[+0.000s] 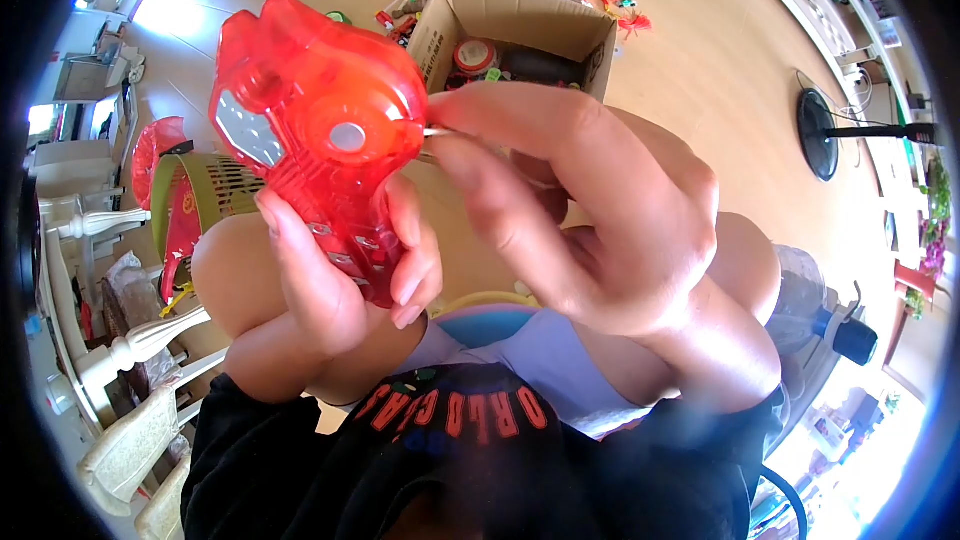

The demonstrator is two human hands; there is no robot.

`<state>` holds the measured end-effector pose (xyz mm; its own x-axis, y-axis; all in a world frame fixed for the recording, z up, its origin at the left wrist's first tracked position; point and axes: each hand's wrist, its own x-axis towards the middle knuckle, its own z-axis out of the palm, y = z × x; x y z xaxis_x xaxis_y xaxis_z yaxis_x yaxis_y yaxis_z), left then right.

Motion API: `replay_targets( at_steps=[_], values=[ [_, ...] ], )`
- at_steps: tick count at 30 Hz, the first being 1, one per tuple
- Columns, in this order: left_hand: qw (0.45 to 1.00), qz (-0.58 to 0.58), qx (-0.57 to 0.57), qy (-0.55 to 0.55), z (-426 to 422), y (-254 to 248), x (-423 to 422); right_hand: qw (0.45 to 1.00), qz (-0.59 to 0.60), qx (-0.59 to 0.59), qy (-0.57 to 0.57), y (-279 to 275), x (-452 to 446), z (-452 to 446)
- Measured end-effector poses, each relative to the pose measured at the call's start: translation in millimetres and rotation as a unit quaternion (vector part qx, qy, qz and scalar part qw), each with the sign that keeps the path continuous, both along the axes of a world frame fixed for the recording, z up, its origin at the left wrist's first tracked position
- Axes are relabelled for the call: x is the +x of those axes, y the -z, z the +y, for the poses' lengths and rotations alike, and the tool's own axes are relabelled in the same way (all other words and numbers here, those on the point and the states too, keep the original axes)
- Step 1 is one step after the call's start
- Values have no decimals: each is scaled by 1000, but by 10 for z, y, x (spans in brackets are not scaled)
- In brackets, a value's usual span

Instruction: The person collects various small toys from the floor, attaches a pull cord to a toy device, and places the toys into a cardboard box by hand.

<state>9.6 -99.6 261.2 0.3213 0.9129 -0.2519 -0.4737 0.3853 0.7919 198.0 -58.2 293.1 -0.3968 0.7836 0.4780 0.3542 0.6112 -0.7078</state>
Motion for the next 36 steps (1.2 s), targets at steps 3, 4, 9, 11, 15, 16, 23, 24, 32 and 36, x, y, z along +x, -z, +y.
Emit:
replay_targets(
  at_steps=[3, 4, 9, 11, 15, 16, 23, 24, 32, 36],
  values=[
    [1000, 1, 14, -8, -7, 3, 18, 993, 72, -95, 8, 34, -11, -80],
    [1000, 2, 18, -11, -10, 1, 24, 991, 84, -101, 1, 36, 10, -87],
    [1000, 8, 6, -30, -4, 0, 64, 992, 113, -62, -12, 101, 61, -77],
    [1000, 5, 5, -26, -4, 2, 72, 989, 123, -83, -8, 87, 53, -95],
    [1000, -11, 3, -18, -13, 20, 67, 984, 142, -103, -11, 74, 12, -92],
    [1000, -16, 2, -19, -16, 23, 66, 983, 151, -105, -13, 80, -10, -88],
    [999, 1, -7, -42, -23, -6, 106, 960, 214, -162, -77, 70, -18, -57],
    [999, -6, -9, -46, -12, -16, 112, 960, 218, -153, -87, 92, -11, -32],
    [997, -35, -2, -67, 19, -63, 118, 965, 206, -147, -70, 146, -48, 0],
    [997, -14, -9, -72, -3, -83, 137, 966, 227, -98, -74, 174, -109, -2]
  ],
)
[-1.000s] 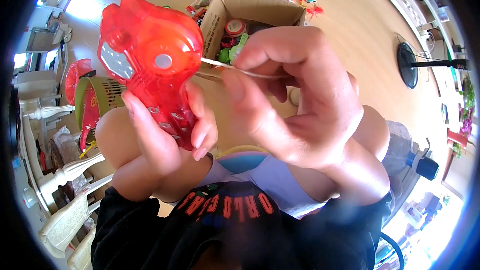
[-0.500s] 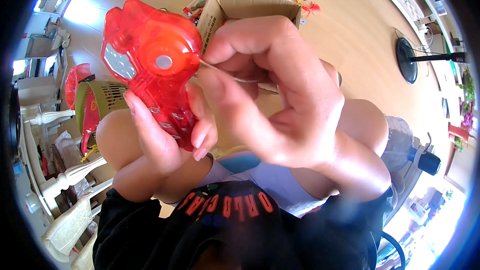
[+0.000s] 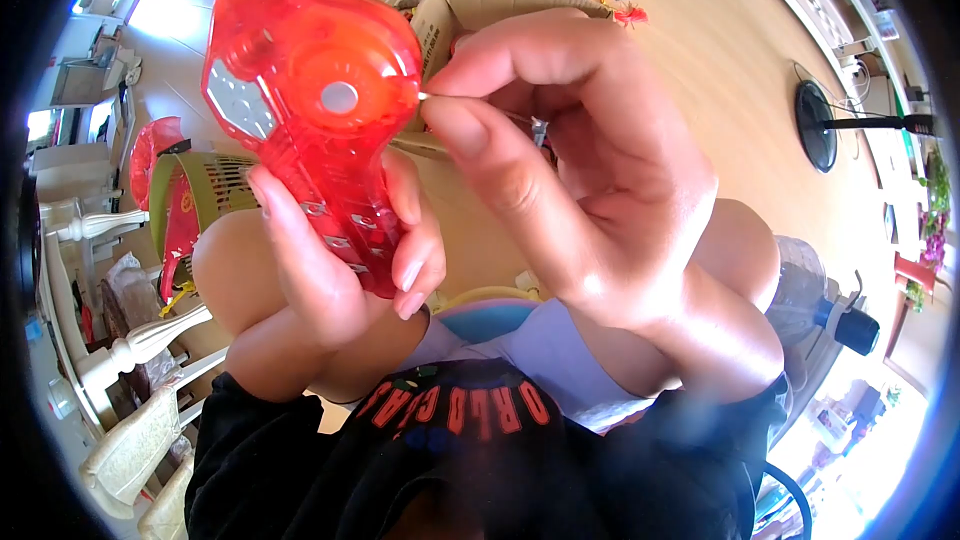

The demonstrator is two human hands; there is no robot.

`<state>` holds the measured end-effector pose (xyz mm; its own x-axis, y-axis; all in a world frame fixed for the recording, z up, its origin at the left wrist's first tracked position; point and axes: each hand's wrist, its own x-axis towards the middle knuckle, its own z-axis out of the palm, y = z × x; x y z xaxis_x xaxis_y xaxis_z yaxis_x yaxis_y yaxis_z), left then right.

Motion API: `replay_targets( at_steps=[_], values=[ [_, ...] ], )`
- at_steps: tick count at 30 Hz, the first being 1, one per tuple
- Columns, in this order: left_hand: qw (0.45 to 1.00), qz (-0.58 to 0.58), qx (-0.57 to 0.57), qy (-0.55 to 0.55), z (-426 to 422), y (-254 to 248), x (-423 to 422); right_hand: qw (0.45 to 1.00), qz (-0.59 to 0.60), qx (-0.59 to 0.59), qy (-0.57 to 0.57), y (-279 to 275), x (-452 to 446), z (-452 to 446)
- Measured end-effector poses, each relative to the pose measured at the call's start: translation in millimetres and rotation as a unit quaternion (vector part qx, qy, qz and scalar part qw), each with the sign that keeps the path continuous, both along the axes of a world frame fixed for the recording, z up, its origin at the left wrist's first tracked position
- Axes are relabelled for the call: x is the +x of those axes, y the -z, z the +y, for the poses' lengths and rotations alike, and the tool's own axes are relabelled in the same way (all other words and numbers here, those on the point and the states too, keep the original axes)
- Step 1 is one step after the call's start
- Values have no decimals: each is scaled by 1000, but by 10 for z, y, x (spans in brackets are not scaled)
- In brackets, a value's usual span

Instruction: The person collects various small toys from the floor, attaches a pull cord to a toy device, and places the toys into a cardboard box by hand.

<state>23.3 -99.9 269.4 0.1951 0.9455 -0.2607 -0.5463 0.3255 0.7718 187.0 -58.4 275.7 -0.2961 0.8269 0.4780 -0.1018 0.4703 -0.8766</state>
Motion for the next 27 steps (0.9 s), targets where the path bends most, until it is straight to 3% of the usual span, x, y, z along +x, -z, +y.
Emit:
replay_targets(
  at_steps=[4, 5, 8, 11, 22, 27],
  values=[
    [1000, -19, 1, -23, 10, 9, -14, 999, -24, 37, -3, 7, 38, 48],
    [988, -137, 50, 42, 45, 79, -145, 1000, 1, 7, -23, 4, 32, 69],
    [984, -165, 51, 42, 49, 118, -157, 994, 74, -70, -27, 62, -60, 68],
    [999, -38, -22, -25, 39, -72, -42, 987, 103, -116, -29, 101, -77, 58],
    [1000, -18, -3, 3, 20, -1, -33, 997, 66, -28, -13, 87, -72, 36],
    [999, -25, -8, -41, 25, -13, 17, 994, 71, -29, -74, 75, 47, 114]
  ],
)
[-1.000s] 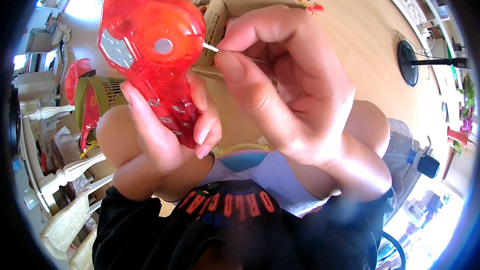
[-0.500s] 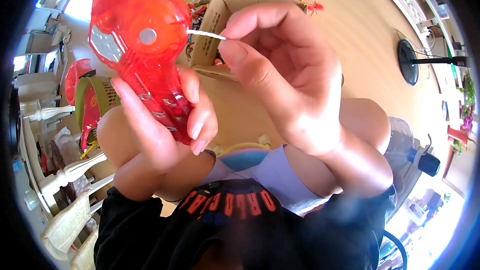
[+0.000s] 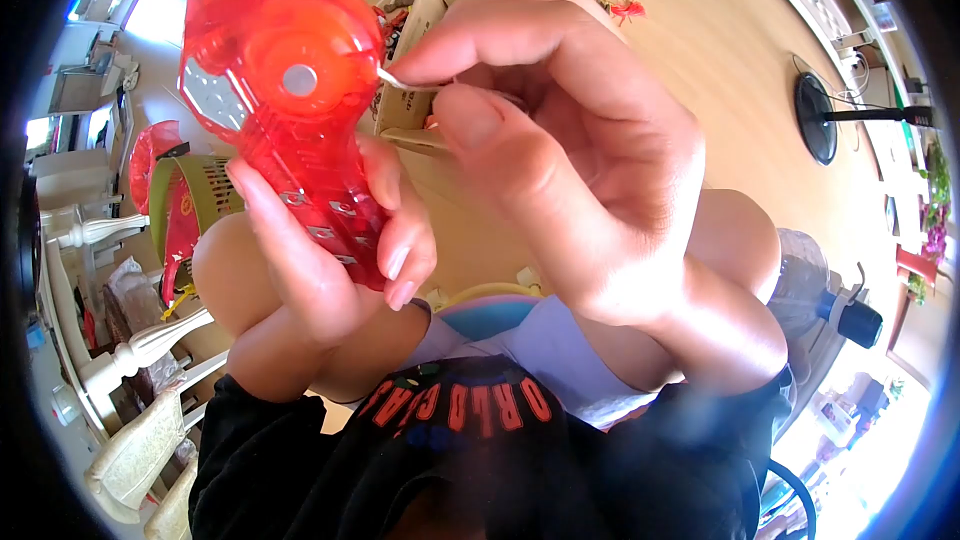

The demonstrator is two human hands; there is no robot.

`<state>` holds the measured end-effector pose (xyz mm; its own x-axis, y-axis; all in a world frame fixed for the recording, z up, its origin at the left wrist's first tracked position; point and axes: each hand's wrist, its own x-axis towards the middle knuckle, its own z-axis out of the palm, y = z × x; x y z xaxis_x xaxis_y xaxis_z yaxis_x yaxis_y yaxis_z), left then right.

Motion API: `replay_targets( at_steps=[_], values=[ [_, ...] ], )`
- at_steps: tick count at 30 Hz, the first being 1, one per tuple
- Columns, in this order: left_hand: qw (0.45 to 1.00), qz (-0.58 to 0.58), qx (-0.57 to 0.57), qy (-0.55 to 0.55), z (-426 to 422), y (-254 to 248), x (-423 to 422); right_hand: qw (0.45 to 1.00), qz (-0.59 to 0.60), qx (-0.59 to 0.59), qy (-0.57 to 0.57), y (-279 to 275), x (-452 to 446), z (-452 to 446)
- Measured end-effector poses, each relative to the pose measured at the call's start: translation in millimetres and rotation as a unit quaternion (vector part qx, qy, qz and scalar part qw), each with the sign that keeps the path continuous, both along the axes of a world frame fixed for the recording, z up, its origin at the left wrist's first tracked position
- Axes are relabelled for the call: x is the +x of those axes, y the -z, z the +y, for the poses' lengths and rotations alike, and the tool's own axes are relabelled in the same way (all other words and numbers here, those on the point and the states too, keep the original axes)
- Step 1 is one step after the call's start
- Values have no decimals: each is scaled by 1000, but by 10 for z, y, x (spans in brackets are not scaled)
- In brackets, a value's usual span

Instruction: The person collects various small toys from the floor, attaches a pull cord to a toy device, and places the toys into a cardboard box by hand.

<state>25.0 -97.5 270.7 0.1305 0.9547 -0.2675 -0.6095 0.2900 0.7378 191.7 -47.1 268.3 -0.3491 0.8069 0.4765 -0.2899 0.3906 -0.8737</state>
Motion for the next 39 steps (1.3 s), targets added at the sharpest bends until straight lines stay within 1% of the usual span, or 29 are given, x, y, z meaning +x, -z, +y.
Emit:
replay_targets(
  at_steps=[3, 5, 7, 9, 10, 12, 17, 19, 24, 27, 29, 31, 33, 35, 39],
  values=[
    [1000, 10, -1, -9, 8, -24, 3, 999, -12, -1, 34, 0, -17, -12],
    [1000, -1, -7, -1, 18, -29, -7, 998, 12, -29, 52, -26, -77, -53],
    [1000, 3, -13, 6, 7, -8, -9, 997, 25, -29, 67, -23, -101, -58],
    [1000, 4, -15, 13, 4, 1, -6, 996, 11, -31, 82, -88, -134, -76],
    [1000, 3, -15, 17, 5, 2, -1, 995, -8, -40, 91, -214, -167, -116],
    [1000, 1, -12, 20, 1, 6, -1, 994, -9, -54, 96, -274, -181, -136],
    [1000, -12, -20, 15, 6, 7, 4, 992, 51, -108, 43, -81, -87, -46],
    [1000, 3, -15, 10, 7, 4, 16, 988, 63, -136, 20, -38, -77, -51],
    [1000, 13, -12, 13, 6, 1, 18, 988, 58, -146, 10, -26, -43, -72],
    [1000, 11, -18, 19, 4, -1, 15, 990, 51, -127, 30, -32, -45, -74],
    [1000, 3, -18, 25, 4, 12, 2, 994, 12, -92, 60, -48, -46, -82],
    [999, 0, -10, 34, 11, 18, -5, 992, -64, -34, 99, -90, -24, -96],
    [999, 1, -5, 40, 16, 25, -14, 980, -142, 53, 126, -103, 41, -75],
    [999, 3, -2, 43, 20, 33, -24, 967, -189, 105, 137, -133, 67, -69],
    [999, 9, 5, 37, 28, 38, -29, 972, -172, 74, 141, -184, 10, -105]
  ],
)
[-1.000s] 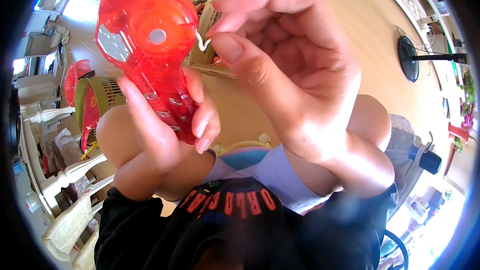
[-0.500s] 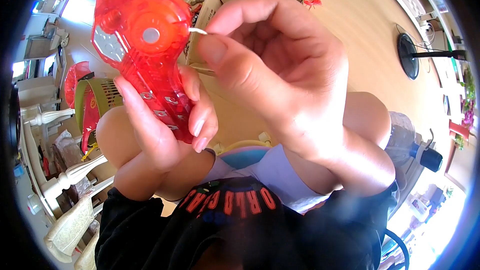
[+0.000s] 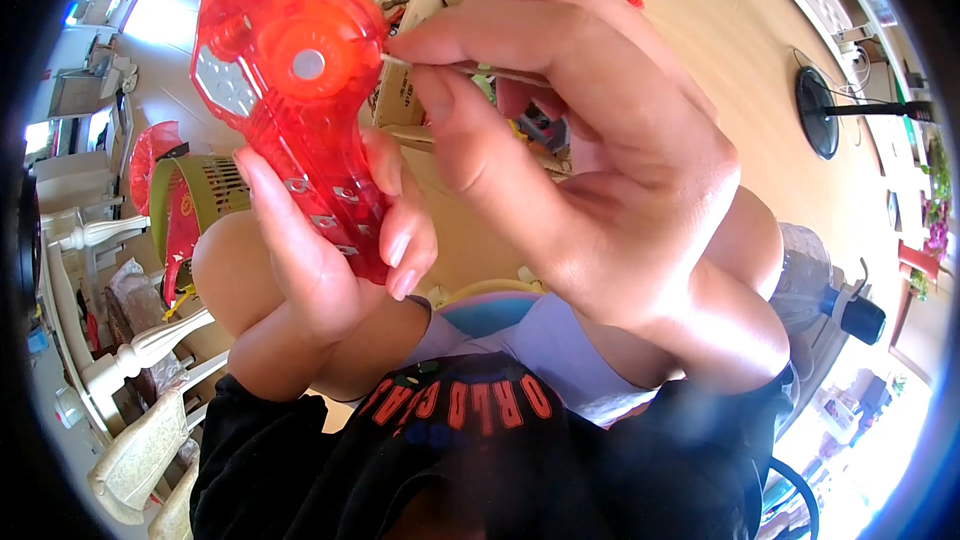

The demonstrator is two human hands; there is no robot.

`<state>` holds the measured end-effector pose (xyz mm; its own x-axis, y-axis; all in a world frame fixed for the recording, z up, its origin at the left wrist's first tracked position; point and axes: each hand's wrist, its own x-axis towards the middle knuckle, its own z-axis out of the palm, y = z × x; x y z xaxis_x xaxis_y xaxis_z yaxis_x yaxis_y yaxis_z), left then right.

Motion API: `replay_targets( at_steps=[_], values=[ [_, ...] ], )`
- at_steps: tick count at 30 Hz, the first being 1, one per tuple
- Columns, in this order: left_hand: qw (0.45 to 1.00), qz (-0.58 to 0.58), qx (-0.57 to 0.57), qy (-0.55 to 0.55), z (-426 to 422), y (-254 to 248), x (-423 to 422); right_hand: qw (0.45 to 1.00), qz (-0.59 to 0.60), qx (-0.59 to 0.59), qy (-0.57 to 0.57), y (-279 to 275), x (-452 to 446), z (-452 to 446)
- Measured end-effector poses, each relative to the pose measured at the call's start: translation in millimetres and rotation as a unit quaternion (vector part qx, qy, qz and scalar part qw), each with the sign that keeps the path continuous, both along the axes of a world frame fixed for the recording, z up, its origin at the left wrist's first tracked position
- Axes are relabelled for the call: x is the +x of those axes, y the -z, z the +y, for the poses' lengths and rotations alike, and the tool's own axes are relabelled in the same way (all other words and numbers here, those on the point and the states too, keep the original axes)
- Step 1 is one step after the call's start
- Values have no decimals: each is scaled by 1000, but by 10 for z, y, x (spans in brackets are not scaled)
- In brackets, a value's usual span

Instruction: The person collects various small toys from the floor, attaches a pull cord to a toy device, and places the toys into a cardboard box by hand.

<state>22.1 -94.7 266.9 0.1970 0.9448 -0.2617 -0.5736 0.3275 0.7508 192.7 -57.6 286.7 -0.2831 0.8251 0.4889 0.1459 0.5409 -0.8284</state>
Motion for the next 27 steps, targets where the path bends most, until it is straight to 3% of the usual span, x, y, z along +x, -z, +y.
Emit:
replay_targets(
  at_steps=[3, 6, 11, 15, 21, 27],
  values=[
    [1000, 3, -3, 0, -3, 10, -3, 1000, -4, 0, 5, 50, 15, 39],
    [1000, 7, -17, 11, -10, 15, -9, 995, 91, -45, -7, 96, -41, 30],
    [999, 7, -38, 17, -18, 17, -9, 992, -25, -119, 38, -85, -31, -27],
    [999, 2, -36, 10, -20, 13, -7, 992, 120, -37, -29, 103, -81, 30],
    [999, 9, -33, 11, -25, 6, -7, 971, 204, -66, -104, 43, -118, 37],
    [999, 10, -37, 9, -21, 1, -13, 967, 204, -137, -73, 126, -93, 69]
  ],
)
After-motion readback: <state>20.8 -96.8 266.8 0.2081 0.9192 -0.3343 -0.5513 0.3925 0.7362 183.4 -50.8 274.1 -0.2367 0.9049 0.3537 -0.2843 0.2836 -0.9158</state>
